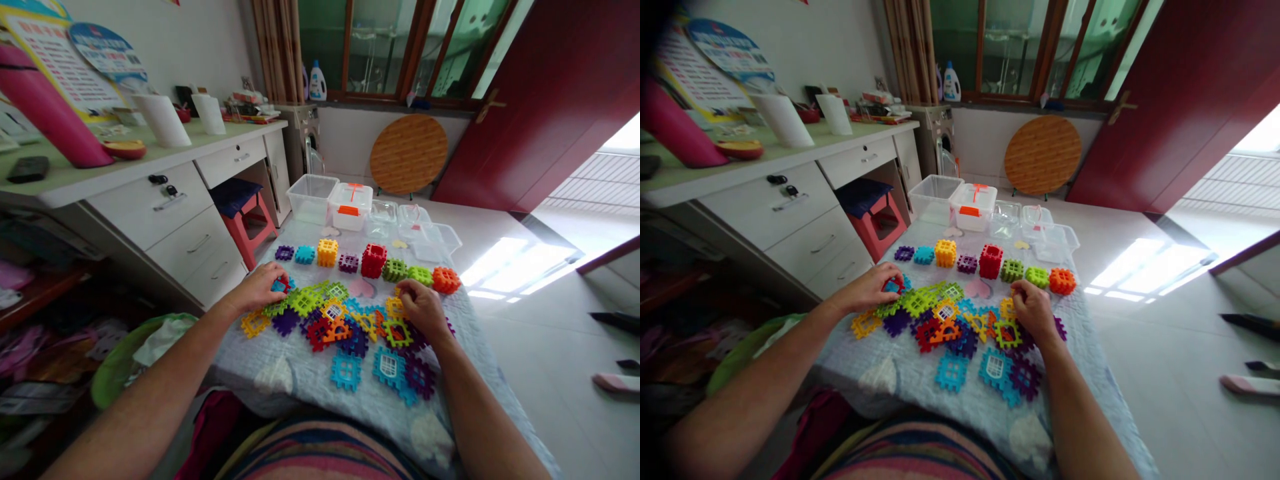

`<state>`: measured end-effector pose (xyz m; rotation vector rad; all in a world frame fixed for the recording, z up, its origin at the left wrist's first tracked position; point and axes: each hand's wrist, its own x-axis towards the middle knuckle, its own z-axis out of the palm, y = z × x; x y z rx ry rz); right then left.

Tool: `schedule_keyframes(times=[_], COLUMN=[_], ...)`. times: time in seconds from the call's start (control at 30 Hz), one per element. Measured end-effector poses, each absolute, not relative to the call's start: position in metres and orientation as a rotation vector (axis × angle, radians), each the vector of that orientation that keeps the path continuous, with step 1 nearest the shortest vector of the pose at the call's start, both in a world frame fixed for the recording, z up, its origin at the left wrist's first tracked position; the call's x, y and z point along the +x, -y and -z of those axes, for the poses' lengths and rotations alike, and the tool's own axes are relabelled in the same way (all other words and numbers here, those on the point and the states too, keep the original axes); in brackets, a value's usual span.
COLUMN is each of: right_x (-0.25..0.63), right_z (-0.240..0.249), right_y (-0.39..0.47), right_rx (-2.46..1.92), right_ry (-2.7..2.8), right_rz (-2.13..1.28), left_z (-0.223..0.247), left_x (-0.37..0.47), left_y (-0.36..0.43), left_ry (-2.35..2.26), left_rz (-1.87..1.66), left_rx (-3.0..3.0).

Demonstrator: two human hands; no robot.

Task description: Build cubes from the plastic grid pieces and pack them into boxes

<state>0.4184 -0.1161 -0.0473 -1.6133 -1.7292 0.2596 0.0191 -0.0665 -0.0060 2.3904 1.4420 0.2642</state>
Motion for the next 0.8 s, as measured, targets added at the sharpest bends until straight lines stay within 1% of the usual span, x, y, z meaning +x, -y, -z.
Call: schedule_keyframes(times=[0.17,0.27,0.33,0.43,0.5,0.67,0.8], right_x=[0.418,0.418,0.417,0.417,0.417,0.417,0.415], right_z=[0.048,0.047,0.047,0.046,0.046,0.043,0.042], right_y=[0.116,0.117,0.117,0.117,0.117,0.118,0.118], right_rx=[-1.612,-1.591,-1.584,-1.584,-1.588,-1.606,-1.586], right_ry=[1.739,1.740,1.739,1.742,1.740,1.725,1.737], right_rz=[-0.266,-0.278,-0.284,-0.280,-0.273,-0.270,-0.269], left_z=[-0.010,-0.020,-0.022,-0.015,-0.007,0.000,-0.005], left_x=[0.031,0.049,0.067,0.096,0.112,0.121,0.105], left_y=[0.082,0.093,0.099,0.106,0.107,0.109,0.115], left_ry=[-1.407,-1.357,-1.305,-1.230,-1.196,-1.028,-1.056], left_rz=[-0.385,-0.558,-0.697,-0.767,-0.723,-0.445,-0.440], left_rx=[2.373,2.326,2.286,2.282,2.347,2.429,2.377])
